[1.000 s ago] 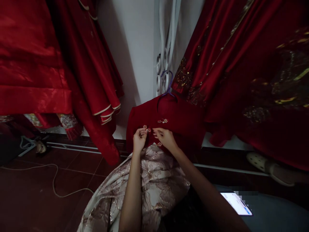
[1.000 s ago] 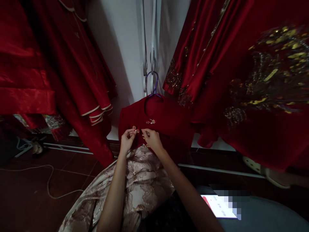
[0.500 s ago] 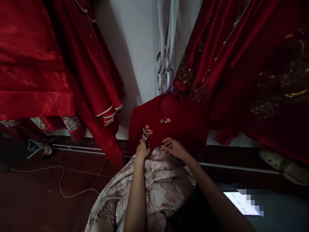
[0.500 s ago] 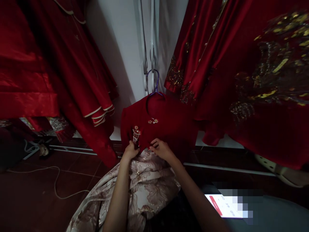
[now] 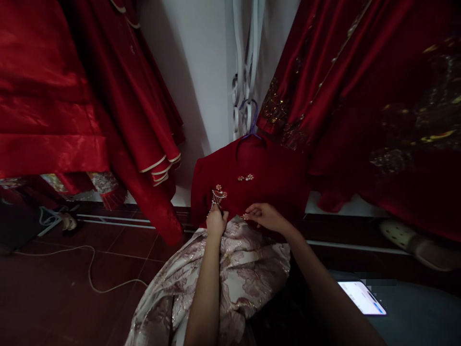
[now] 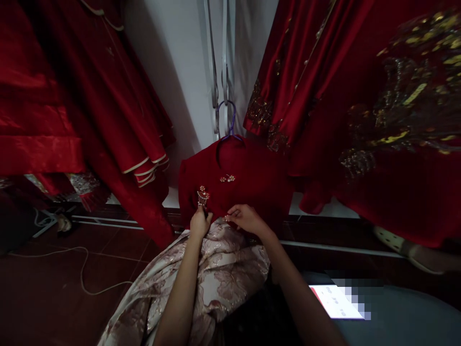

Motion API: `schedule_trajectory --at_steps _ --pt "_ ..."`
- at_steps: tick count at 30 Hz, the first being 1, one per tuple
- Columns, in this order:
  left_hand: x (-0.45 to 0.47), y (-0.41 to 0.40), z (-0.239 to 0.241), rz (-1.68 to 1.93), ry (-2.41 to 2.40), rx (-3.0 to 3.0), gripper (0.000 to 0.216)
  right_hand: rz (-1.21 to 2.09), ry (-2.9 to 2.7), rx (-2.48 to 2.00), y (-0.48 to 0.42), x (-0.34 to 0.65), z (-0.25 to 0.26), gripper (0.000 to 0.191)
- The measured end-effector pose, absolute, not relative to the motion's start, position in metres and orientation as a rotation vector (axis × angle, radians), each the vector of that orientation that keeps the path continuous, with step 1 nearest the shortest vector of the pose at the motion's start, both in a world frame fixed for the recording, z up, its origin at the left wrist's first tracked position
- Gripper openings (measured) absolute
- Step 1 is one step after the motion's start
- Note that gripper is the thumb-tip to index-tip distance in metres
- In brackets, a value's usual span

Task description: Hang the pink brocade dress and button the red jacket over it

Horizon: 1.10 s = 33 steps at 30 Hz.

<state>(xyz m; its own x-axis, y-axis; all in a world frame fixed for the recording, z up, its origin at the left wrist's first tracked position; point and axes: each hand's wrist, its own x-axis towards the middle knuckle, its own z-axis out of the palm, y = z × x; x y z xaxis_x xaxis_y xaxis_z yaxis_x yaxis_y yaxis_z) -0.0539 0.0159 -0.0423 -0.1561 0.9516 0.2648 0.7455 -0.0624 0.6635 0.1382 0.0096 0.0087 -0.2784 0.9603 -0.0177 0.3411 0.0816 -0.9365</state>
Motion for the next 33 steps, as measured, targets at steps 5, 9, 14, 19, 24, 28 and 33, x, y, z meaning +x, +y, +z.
schedule_trajectory --at_steps 5,9,14,19,24,28,33 --pt "-0.053 0.004 -0.006 1.478 1.882 1.707 0.013 1.280 -1.639 -1.165 -0.002 0.141 0.040 0.031" --pt "-0.041 -0.001 0.003 1.390 1.468 1.903 0.012 1.249 -1.568 -1.211 -0.003 0.134 0.043 0.037" --pt "-0.029 0.002 -0.007 1.396 1.332 1.737 0.022 1.175 -1.528 -1.151 0.006 0.124 0.020 0.038" --pt "-0.035 0.010 -0.009 1.378 1.184 1.556 0.020 1.216 -1.529 -1.095 0.010 0.121 0.010 0.036" --pt "-0.040 0.012 -0.010 1.339 1.121 1.554 0.017 1.187 -1.528 -1.080 0.009 0.120 0.012 0.031" --pt "-0.040 0.009 -0.006 1.235 1.067 1.516 0.017 1.097 -1.542 -1.126 0.010 0.119 0.010 0.027" --pt "-0.041 0.008 -0.002 1.220 1.054 1.472 0.021 1.052 -1.560 -1.127 0.013 0.119 0.007 0.025"
